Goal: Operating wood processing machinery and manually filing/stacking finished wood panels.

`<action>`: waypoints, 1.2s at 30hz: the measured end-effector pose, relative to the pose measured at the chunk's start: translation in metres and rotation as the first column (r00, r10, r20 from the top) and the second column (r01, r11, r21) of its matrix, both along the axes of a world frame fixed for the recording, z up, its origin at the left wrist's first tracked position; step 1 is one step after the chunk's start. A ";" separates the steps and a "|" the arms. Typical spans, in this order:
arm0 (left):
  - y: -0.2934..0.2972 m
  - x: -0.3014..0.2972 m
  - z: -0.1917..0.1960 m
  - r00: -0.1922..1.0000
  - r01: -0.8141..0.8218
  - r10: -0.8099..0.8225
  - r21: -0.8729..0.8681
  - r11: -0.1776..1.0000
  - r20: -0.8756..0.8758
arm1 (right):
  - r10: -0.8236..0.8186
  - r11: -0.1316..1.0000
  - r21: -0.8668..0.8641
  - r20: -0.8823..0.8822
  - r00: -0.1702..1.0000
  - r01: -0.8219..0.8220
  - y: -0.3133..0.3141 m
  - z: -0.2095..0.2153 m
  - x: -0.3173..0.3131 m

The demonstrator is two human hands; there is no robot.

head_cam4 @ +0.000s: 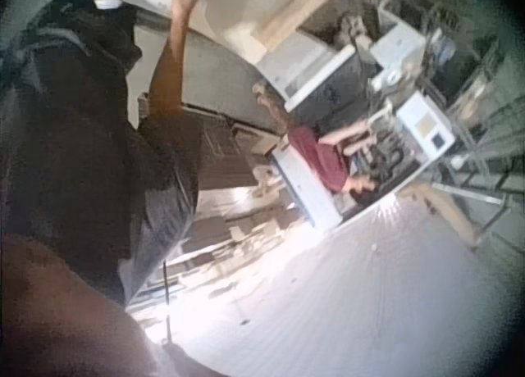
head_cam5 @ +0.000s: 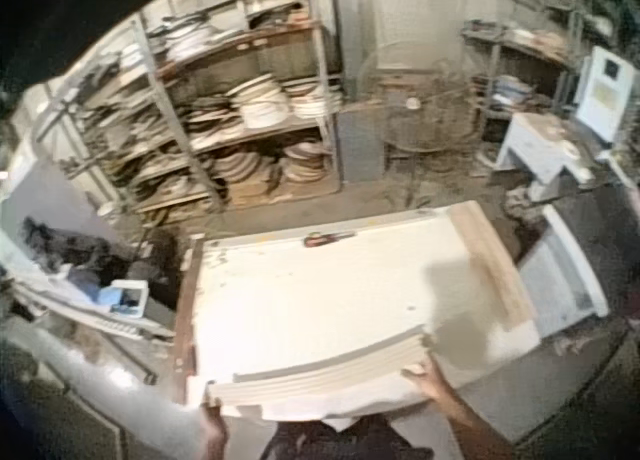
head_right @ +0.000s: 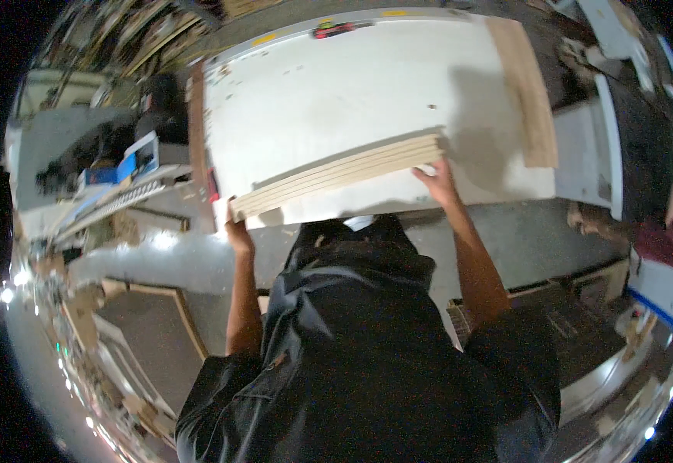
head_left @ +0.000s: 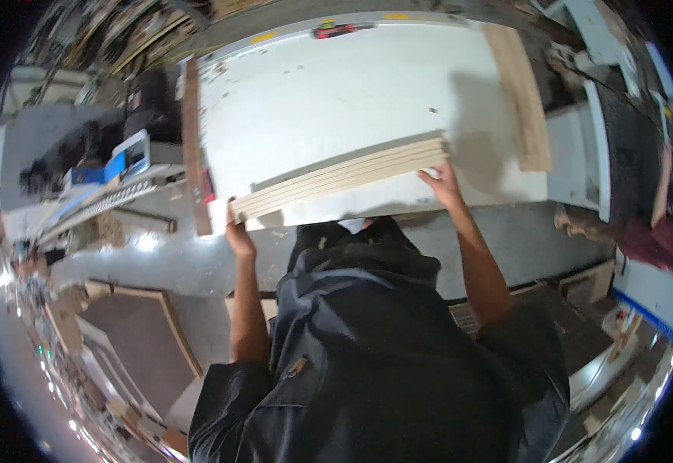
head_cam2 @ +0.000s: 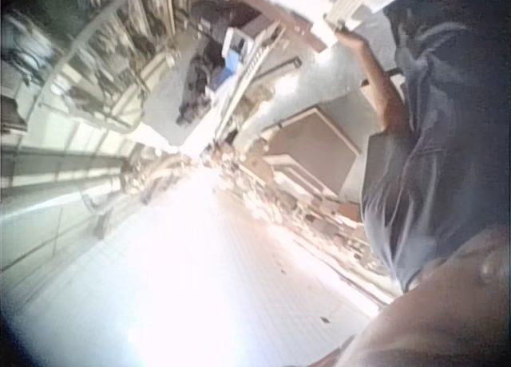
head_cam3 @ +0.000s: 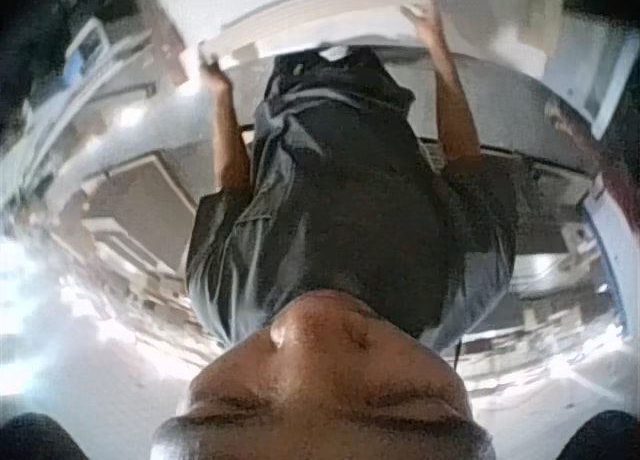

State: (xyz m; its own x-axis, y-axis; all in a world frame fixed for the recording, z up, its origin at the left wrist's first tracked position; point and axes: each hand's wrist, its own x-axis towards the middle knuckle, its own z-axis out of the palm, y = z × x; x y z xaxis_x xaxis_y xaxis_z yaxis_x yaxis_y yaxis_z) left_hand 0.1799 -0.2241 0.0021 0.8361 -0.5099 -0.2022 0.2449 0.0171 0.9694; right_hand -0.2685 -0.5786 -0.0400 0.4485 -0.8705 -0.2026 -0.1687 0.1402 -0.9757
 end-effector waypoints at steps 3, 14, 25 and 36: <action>-0.003 -0.003 0.003 0.993 0.094 -0.092 -0.025 0.995 0.074 | 0.068 0.996 -0.061 -0.016 0.998 -0.069 -0.003 0.002 -0.003; -0.004 -0.002 0.001 0.998 0.045 -0.044 -0.024 0.999 0.033 | 0.055 0.998 -0.013 -0.141 0.988 -0.057 -0.002 0.022 0.000; -0.110 -0.059 0.110 -0.013 0.076 -0.885 0.883 0.462 0.465 | 0.292 0.892 -0.198 -0.434 0.852 -0.407 -0.067 0.051 -0.021; -0.168 -0.064 0.164 -0.049 0.080 -0.992 0.991 0.108 0.112 | 0.284 0.762 -0.349 -0.577 0.766 -0.546 -0.078 0.158 -0.007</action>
